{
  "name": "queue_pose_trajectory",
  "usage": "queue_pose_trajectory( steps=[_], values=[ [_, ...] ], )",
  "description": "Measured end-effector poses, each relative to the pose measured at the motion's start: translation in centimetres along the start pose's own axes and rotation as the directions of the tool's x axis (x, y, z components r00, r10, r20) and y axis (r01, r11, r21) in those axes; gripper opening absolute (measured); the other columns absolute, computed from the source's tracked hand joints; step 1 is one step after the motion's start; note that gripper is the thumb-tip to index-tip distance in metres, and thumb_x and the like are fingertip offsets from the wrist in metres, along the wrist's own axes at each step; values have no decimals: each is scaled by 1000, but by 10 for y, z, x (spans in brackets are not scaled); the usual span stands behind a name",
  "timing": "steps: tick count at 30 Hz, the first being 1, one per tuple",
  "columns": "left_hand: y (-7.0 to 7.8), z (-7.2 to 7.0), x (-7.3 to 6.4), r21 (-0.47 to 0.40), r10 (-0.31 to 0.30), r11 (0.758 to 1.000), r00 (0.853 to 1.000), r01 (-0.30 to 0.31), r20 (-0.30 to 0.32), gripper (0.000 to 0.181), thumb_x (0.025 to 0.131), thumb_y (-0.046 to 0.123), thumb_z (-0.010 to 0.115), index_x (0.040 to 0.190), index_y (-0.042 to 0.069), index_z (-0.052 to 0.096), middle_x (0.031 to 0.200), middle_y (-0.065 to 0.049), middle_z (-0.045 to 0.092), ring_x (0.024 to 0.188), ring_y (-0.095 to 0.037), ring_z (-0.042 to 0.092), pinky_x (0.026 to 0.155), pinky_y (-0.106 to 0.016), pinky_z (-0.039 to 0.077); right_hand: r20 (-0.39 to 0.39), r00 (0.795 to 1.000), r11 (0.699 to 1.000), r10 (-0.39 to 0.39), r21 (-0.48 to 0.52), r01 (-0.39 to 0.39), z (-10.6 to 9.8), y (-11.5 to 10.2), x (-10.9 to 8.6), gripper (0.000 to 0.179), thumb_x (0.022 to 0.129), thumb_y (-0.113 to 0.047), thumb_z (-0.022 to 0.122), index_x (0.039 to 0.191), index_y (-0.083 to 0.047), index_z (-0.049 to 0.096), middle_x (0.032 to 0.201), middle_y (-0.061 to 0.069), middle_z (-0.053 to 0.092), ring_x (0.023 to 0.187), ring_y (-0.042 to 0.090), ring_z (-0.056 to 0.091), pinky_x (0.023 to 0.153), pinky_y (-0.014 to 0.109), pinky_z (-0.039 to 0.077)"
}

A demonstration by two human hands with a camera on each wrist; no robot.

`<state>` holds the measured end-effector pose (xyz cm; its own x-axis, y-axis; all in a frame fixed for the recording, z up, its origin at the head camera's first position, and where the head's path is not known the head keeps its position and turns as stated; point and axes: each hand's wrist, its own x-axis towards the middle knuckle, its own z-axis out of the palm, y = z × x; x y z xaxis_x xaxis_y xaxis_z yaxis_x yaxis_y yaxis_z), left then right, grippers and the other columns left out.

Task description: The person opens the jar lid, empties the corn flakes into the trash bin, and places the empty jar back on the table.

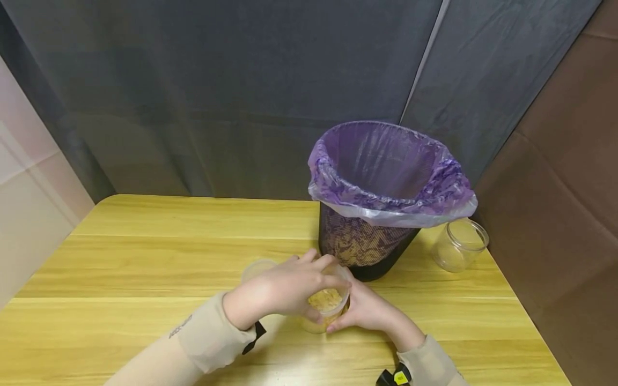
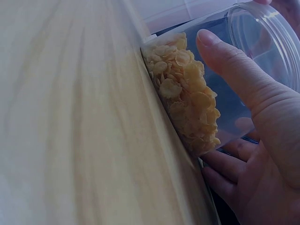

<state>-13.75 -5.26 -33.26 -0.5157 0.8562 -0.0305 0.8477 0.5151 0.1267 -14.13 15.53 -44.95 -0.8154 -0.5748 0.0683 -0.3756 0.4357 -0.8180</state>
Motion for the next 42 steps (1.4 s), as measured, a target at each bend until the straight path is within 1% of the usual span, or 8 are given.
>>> queue_pose_trajectory(
  steps=[3, 9, 16, 25, 31, 34, 36, 42],
  values=[
    [0, 1, 1, 11, -15, 1000, 1000, 16, -14, 62, 69, 45, 82, 126, 32, 61, 123, -1, 49, 99, -20, 44, 74, -33, 48, -1, 1000, 1000, 4, -1, -4, 0, 1, 0, 122, 57, -34, 92, 152, -28, 16, 150, 0, 25, 133, 16, 32, 108, 47, 25],
    [2, 1, 2, 11, -58, 998, 998, 58, -18, 66, 66, 49, 82, 126, 29, 62, 120, -2, 48, 100, -20, 43, 74, -34, 48, -2, 1000, 1000, -6, 14, 6, 1, 1, 0, 122, 57, -32, 92, 153, -23, 17, 153, 1, 22, 135, 15, 29, 110, 45, 22],
    [3, 3, 3, 30, -86, 996, 995, 87, -48, 74, 62, 52, 82, 129, 27, 60, 115, -2, 48, 100, -20, 43, 69, -33, 48, -15, 1000, 999, -15, 35, 15, 1, 1, 1, 117, 56, -29, 92, 150, -20, 23, 146, 0, 30, 130, 15, 36, 109, 41, 26],
    [5, 6, 5, 56, -105, 992, 989, 111, -102, 77, 57, 59, 78, 126, 27, 61, 115, -6, 50, 97, -22, 44, 63, -31, 49, -8, 1000, 1000, -7, 30, 8, 1, 1, 0, 118, 57, -30, 92, 150, -26, 20, 149, -1, 30, 132, 15, 36, 108, 42, 27],
    [7, 9, 7, 111, -132, 983, 982, 147, -136, 83, 55, 67, 74, 126, 26, 61, 114, -7, 50, 98, -26, 46, 60, -33, 51, 4, 1000, 998, -15, 55, 15, 1, 3, 1, 112, 58, -32, 92, 148, -26, 25, 146, -8, 37, 132, 13, 37, 108, 40, 28],
    [8, 10, 8, 127, -147, 978, 977, 168, -156, 83, 55, 69, 73, 124, 25, 62, 112, -7, 50, 97, -27, 47, 57, -33, 51, 1, 1000, 998, -30, 50, 30, 1, 4, 2, 113, 58, -33, 92, 148, -26, 25, 147, -10, 36, 132, 13, 36, 108, 39, 28],
    [9, 11, 9, 130, -165, 974, 973, 187, -164, 81, 57, 69, 73, 124, 24, 62, 112, -8, 50, 97, -28, 47, 55, -33, 51, 1, 1000, 998, -30, 52, 29, 1, 1, 2, 115, 58, -27, 92, 150, -23, 24, 149, -7, 34, 133, 14, 35, 108, 40, 27],
    [13, 13, 10, 128, -226, 960, 958, 250, -176, 82, 59, 71, 72, 125, 25, 61, 116, -12, 51, 99, -31, 49, 54, -35, 52, -5, 1000, 999, -19, 42, 19, 0, 2, 1, 118, 56, -32, 93, 149, -21, 21, 147, -4, 36, 132, 15, 36, 108, 41, 28]
  ],
)
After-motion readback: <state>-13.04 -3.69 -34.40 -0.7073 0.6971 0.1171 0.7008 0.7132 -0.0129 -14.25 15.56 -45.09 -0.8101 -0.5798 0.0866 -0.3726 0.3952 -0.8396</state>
